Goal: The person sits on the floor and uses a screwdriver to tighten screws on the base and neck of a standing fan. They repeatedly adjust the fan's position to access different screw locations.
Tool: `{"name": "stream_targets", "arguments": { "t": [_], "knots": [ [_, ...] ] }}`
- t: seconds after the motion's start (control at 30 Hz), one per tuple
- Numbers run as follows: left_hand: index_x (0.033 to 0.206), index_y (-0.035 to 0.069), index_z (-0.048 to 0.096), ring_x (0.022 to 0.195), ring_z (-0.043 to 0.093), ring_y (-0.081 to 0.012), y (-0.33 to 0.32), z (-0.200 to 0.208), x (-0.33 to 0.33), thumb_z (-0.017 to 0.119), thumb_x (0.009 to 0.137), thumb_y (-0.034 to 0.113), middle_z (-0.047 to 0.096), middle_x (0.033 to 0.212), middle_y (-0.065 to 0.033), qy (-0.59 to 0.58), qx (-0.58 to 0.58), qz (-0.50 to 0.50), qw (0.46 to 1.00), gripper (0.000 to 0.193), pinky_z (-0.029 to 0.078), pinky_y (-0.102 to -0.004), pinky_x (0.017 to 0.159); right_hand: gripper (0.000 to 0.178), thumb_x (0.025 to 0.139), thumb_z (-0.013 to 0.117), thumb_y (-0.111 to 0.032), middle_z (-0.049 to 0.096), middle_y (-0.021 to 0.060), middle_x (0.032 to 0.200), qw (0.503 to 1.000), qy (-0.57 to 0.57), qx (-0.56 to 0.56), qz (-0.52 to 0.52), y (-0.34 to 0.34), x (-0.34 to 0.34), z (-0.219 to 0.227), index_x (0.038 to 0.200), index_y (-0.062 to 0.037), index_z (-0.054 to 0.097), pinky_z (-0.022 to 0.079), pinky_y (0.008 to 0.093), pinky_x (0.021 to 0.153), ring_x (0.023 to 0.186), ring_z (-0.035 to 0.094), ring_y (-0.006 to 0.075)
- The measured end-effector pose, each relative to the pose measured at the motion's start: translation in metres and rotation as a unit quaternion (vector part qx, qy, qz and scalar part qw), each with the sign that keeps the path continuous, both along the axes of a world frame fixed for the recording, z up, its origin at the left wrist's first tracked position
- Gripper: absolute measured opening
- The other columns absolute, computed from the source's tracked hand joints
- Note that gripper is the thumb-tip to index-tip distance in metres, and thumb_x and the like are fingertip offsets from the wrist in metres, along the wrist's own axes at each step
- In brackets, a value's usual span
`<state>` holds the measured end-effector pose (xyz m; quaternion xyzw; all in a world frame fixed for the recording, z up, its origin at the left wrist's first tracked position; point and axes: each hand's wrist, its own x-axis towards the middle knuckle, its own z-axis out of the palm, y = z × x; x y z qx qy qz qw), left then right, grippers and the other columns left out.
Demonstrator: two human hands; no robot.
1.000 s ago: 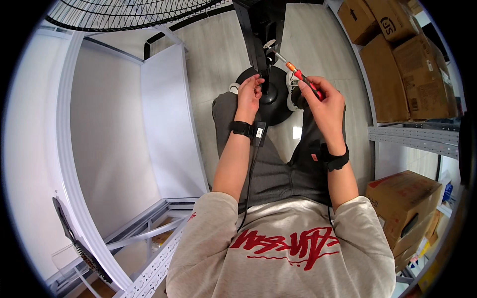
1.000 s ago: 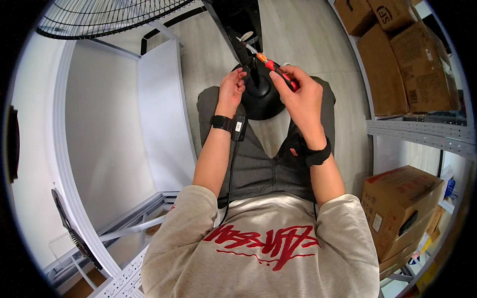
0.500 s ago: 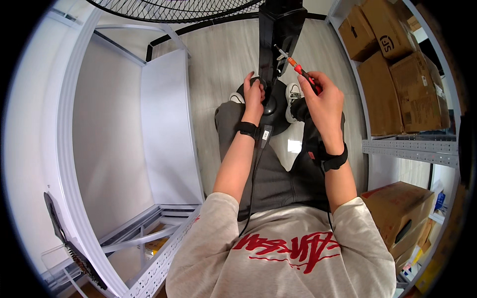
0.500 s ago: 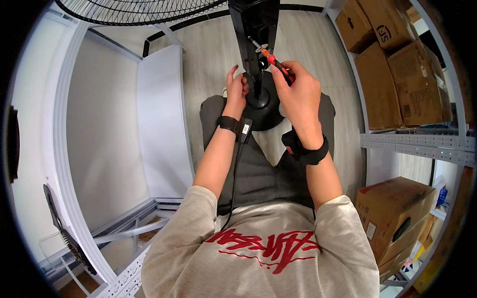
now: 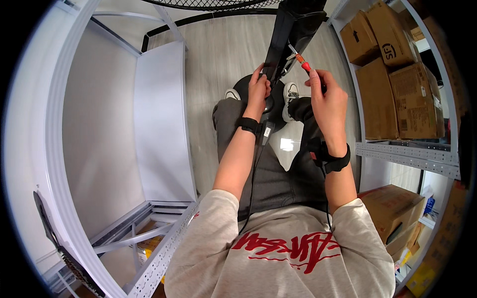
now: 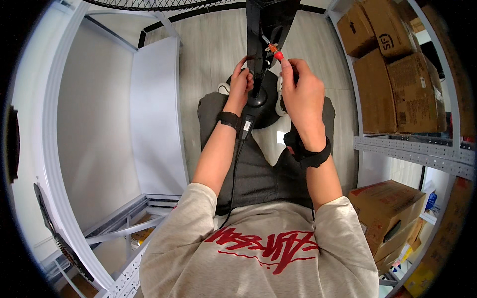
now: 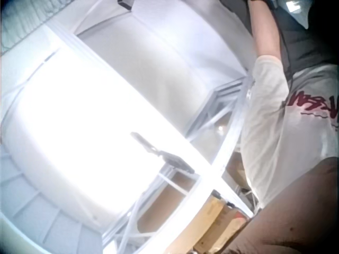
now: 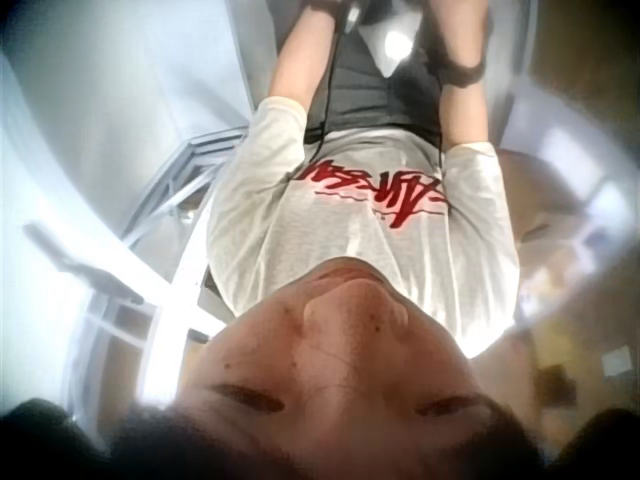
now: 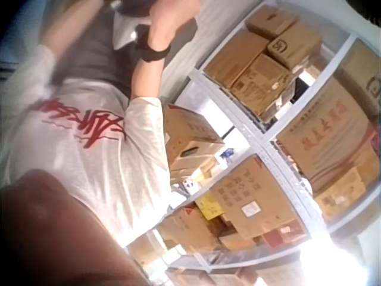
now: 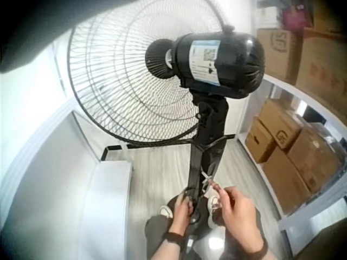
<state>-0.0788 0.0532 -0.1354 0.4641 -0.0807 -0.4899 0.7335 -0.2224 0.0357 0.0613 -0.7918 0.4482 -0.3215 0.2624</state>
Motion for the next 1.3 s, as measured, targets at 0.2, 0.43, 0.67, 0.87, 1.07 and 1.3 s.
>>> {"name": "stream_targets", "arguments": {
  "t": [0.2, 0.43, 0.67, 0.87, 1.07, 1.3],
  "knots": [
    [0.143, 0.018, 0.041, 0.051, 0.036, -0.0063, 0.001, 0.006, -0.002, 0.042, 0.097, 0.011, 0.044, 0.065, 0.0027, 0.019, -0.007, -0.003, 1.000, 0.046, 0.027, -0.0212, 0.045, 0.028, 0.091, 0.063, -0.025, 0.060, 0.0153, 0.067, 0.993, 0.006, -0.115, 0.027, -0.005, -0.003, -0.003, 0.098, 0.0016, 0.061, 0.048, 0.0362, 0.059, 0.059, 0.058, 0.0304],
    [0.144, 0.019, 0.039, 0.051, 0.036, -0.0066, 0.003, 0.004, -0.002, 0.042, 0.096, 0.010, 0.045, 0.065, 0.0023, 0.020, -0.017, -0.003, 1.000, 0.049, 0.026, -0.0214, 0.045, 0.025, 0.090, 0.064, -0.023, 0.060, 0.0181, 0.074, 0.999, 0.033, -0.032, 0.004, 0.001, 0.001, 0.009, 0.088, 0.0020, 0.059, 0.045, 0.0393, 0.057, 0.062, 0.057, 0.0352],
    [0.144, 0.019, 0.039, 0.051, 0.037, -0.0065, 0.001, 0.003, -0.003, 0.043, 0.096, 0.010, 0.045, 0.065, 0.0021, 0.021, -0.017, -0.002, 1.000, 0.049, 0.026, -0.0212, 0.046, 0.031, 0.091, 0.063, -0.027, 0.061, 0.0189, 0.073, 0.994, 0.092, -0.055, -0.007, -0.007, -0.002, -0.002, 0.088, 0.0028, 0.058, 0.045, 0.0409, 0.057, 0.061, 0.057, 0.0371],
    [0.144, 0.020, 0.039, 0.052, 0.037, -0.0068, 0.001, 0.002, -0.002, 0.042, 0.096, 0.010, 0.045, 0.065, 0.0021, 0.028, -0.012, -0.003, 1.000, 0.048, 0.027, -0.0213, 0.046, 0.029, 0.093, 0.060, -0.025, 0.060, 0.0203, 0.073, 0.994, 0.024, -0.108, -0.003, 0.003, 0.003, 0.006, 0.085, 0.0028, 0.059, 0.044, 0.0409, 0.055, 0.060, 0.057, 0.0364],
    [0.143, 0.019, 0.039, 0.051, 0.037, -0.0069, -0.001, 0.002, -0.003, 0.042, 0.096, 0.009, 0.045, 0.065, 0.0018, 0.028, -0.014, 0.002, 1.000, 0.048, 0.027, -0.0214, 0.045, 0.031, 0.090, 0.064, -0.028, 0.062, 0.0215, 0.078, 0.995, 0.098, -0.033, -0.003, -0.006, -0.001, 0.003, 0.095, 0.0028, 0.060, 0.045, 0.0407, 0.057, 0.064, 0.060, 0.0357],
    [0.144, 0.018, 0.037, 0.051, 0.036, -0.0067, 0.001, 0.005, -0.002, 0.042, 0.096, 0.008, 0.045, 0.065, 0.0013, 0.039, -0.021, -0.004, 0.999, 0.050, 0.027, -0.0215, 0.045, 0.034, 0.091, 0.063, -0.029, 0.061, 0.0207, 0.071, 0.996, 0.019, -0.092, -0.008, -0.001, 0.002, 0.001, 0.086, 0.0042, 0.062, 0.046, 0.0399, 0.056, 0.062, 0.060, 0.0360]
  ]
}}
